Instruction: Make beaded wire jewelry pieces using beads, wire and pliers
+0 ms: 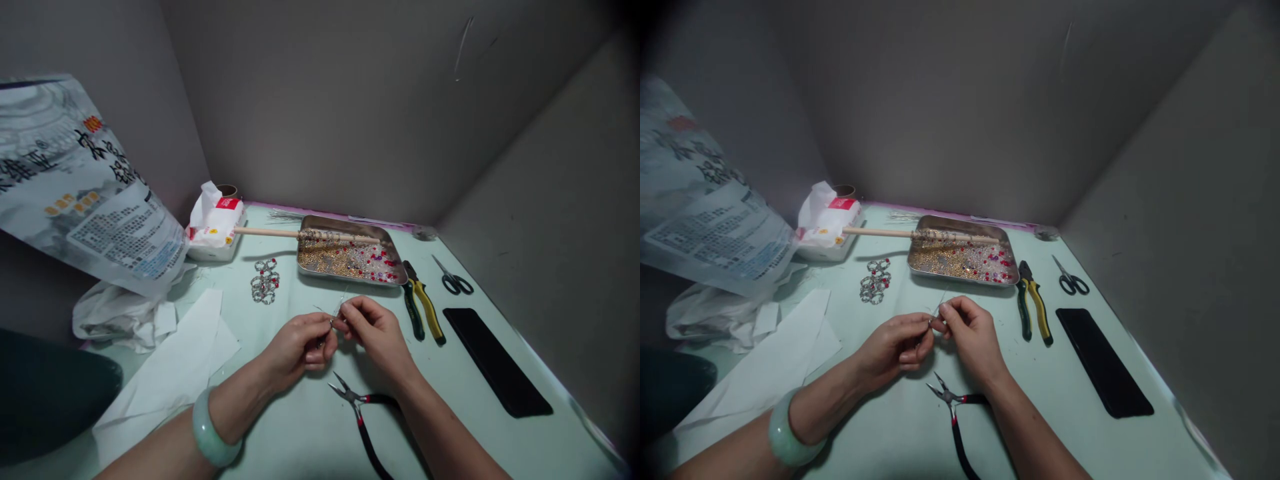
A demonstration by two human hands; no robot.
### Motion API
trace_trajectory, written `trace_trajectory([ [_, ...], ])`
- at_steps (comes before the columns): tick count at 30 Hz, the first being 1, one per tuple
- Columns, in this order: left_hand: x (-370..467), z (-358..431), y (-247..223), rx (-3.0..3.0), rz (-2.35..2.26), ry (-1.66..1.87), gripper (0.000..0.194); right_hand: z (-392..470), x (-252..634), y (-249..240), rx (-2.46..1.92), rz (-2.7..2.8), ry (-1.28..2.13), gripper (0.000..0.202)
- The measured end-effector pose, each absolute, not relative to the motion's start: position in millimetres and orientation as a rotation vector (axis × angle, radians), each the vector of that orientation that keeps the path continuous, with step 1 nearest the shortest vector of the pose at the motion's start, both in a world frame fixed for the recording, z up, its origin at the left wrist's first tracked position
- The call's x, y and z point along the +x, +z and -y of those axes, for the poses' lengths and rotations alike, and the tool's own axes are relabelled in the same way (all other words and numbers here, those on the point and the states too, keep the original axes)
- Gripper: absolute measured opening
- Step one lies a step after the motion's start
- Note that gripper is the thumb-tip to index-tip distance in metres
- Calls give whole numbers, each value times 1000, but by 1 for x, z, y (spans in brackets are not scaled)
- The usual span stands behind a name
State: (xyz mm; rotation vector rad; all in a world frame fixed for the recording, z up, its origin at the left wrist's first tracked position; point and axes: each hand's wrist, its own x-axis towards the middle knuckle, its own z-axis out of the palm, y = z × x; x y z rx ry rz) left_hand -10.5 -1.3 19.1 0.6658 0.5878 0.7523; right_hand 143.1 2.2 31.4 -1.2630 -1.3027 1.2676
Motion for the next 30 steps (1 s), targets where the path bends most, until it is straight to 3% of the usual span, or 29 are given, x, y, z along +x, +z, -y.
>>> trace_trajectory([
  [10, -11, 3, 17, 726, -604, 745, 20, -7, 147, 26, -1219, 1101, 1359, 42],
  [19, -8, 4, 15, 847, -688, 772, 24, -9, 146, 26, -1086, 1137, 1505, 23],
  [30, -5, 5, 16, 866, -765, 916, 28, 4, 138, 19, -1177, 1256, 1234, 21],
])
